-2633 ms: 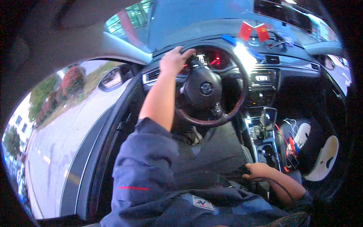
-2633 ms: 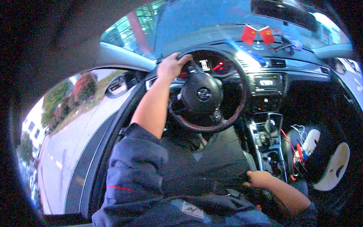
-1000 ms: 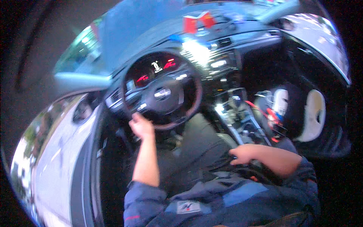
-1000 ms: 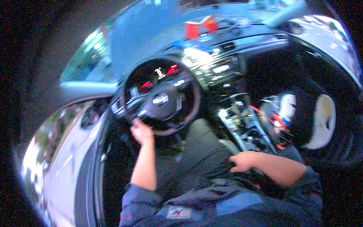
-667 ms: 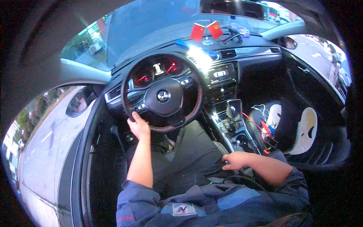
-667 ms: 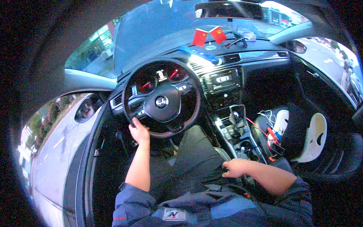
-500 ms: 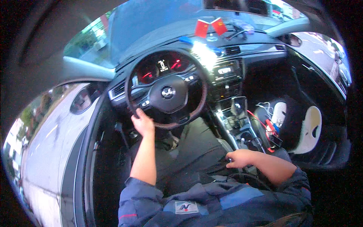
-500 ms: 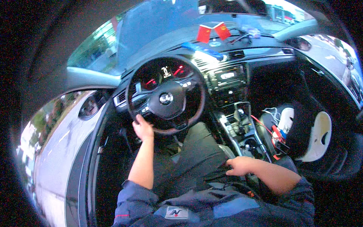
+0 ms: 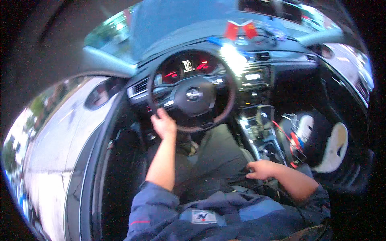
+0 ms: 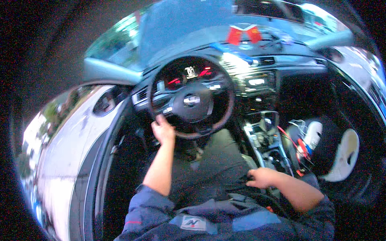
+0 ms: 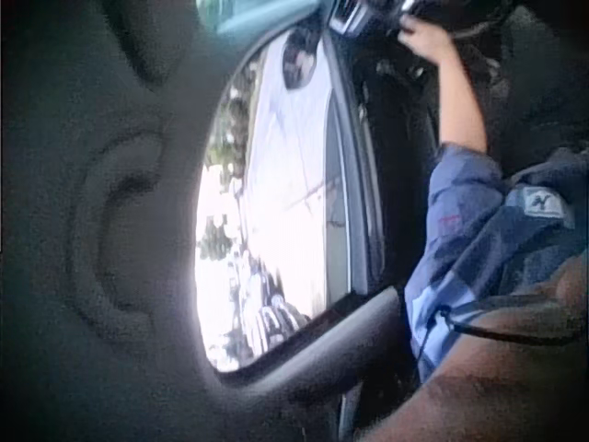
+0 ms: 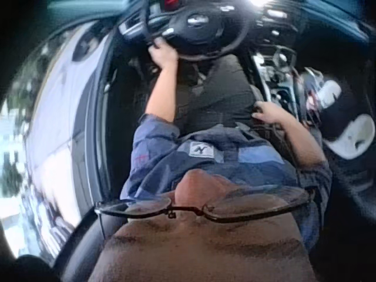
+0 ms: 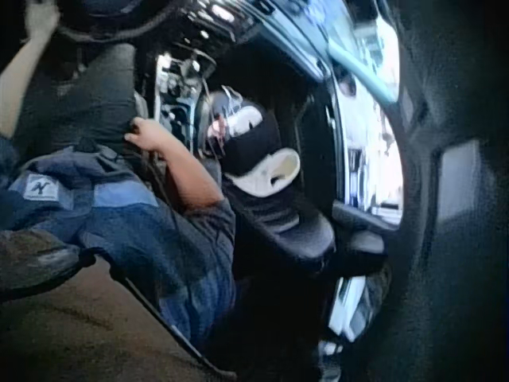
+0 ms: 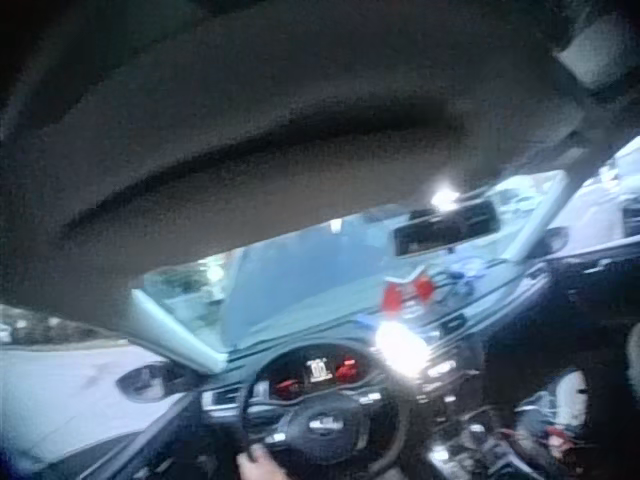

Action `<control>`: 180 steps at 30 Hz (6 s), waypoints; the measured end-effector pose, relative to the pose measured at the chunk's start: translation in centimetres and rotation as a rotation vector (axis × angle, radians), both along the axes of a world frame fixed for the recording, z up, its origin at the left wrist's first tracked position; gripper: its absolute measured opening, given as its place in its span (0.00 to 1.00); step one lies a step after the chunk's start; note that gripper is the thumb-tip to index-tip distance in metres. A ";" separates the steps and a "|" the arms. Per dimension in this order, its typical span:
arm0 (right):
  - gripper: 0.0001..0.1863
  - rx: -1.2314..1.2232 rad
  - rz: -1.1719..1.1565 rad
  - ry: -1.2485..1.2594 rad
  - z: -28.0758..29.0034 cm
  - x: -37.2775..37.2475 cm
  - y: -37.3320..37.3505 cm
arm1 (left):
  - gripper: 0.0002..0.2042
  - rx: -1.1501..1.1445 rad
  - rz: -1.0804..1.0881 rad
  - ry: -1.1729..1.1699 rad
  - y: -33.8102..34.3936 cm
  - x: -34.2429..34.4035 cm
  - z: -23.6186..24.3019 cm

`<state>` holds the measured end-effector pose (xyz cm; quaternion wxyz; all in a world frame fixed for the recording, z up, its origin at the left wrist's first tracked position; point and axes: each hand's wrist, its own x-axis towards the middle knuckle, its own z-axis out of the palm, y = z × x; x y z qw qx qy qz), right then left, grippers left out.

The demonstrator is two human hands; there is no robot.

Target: The person works on the center console of a car, using a red-handled screwdriver to remove and reinstall the gear shift lever boot. They also drive the car briefly, steering and shifting gears, then return to the console to continue the repair.

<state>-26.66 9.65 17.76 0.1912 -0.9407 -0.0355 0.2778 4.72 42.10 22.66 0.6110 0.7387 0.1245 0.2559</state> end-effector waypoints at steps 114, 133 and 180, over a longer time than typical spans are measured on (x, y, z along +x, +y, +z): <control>0.17 -0.538 -0.353 -0.418 -0.4 26.3 -15.1 | 0.11 -0.781 -0.583 -0.029 -3.1 -3.4 -6.3; 0.21 -0.145 -0.568 -0.488 -0.3 15.4 -24.8 | 0.09 0.071 -1.117 0.347 -5.6 -10.5 -6.2; 0.22 -0.073 -0.151 -0.327 -12.1 17.1 -23.7 | 0.10 0.326 -1.102 0.383 -29.3 -4.5 -6.5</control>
